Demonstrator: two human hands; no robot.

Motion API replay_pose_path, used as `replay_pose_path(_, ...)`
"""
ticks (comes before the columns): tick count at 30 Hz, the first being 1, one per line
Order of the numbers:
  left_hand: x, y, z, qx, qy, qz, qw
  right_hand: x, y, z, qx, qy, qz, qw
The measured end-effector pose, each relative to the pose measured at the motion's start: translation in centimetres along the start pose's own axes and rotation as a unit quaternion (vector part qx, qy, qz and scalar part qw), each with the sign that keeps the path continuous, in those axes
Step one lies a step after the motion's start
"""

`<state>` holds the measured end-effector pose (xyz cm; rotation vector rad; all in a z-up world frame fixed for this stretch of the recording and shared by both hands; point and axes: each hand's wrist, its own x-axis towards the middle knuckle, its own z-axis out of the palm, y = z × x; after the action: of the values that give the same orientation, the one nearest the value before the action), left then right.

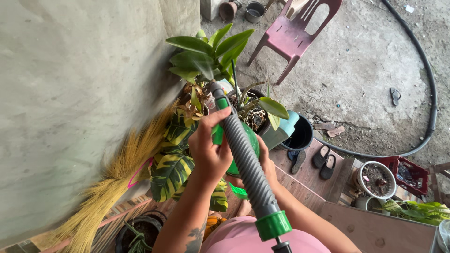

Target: The person waters several potted plants using a handheld pump sprayer, moving between different locations on a balcony and near a window.

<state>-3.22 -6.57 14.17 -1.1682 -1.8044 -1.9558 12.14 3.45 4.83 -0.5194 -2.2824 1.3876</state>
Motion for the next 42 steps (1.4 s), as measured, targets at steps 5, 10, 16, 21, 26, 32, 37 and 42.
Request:
replay_pose_path(5,0.2,-0.5,1.7,-0.032,-0.022,-0.01,0.999,-0.7,0.5,-0.7,-0.057,0.047,-0.001,0.997)
replay_pose_path(10,-0.3,-0.6,1.9,-0.067,-0.035,-0.023,0.997,-1.4,0.4,-1.1,-0.063,0.028,0.083,0.994)
replay_pose_path(16,0.5,0.3,0.1,0.029,-0.016,0.028,0.999,0.0,-0.4,0.1,0.083,-0.007,-0.06,0.995)
replay_pose_path(21,1.6,0.1,0.9,-0.021,-0.027,0.002,0.999,0.9,-0.2,-0.7,0.002,0.027,0.001,1.0)
replay_pose_path(26,0.2,-1.1,2.4,-0.042,-0.035,-0.008,0.998,-0.3,1.4,-1.3,0.056,0.03,0.021,0.998)
replay_pose_path(32,-3.5,-2.2,2.0,-0.024,-0.05,-0.04,0.998,-2.5,3.1,-1.1,0.111,-0.02,0.051,0.992)
replay_pose_path(37,-3.7,-3.4,0.9,-0.005,-0.047,-0.088,0.995,-2.4,2.7,0.5,0.132,-0.025,0.071,0.988)
replay_pose_path(42,-2.5,-3.5,0.4,-0.008,-0.043,-0.071,0.997,-0.7,2.3,0.9,0.057,-0.021,0.019,0.998)
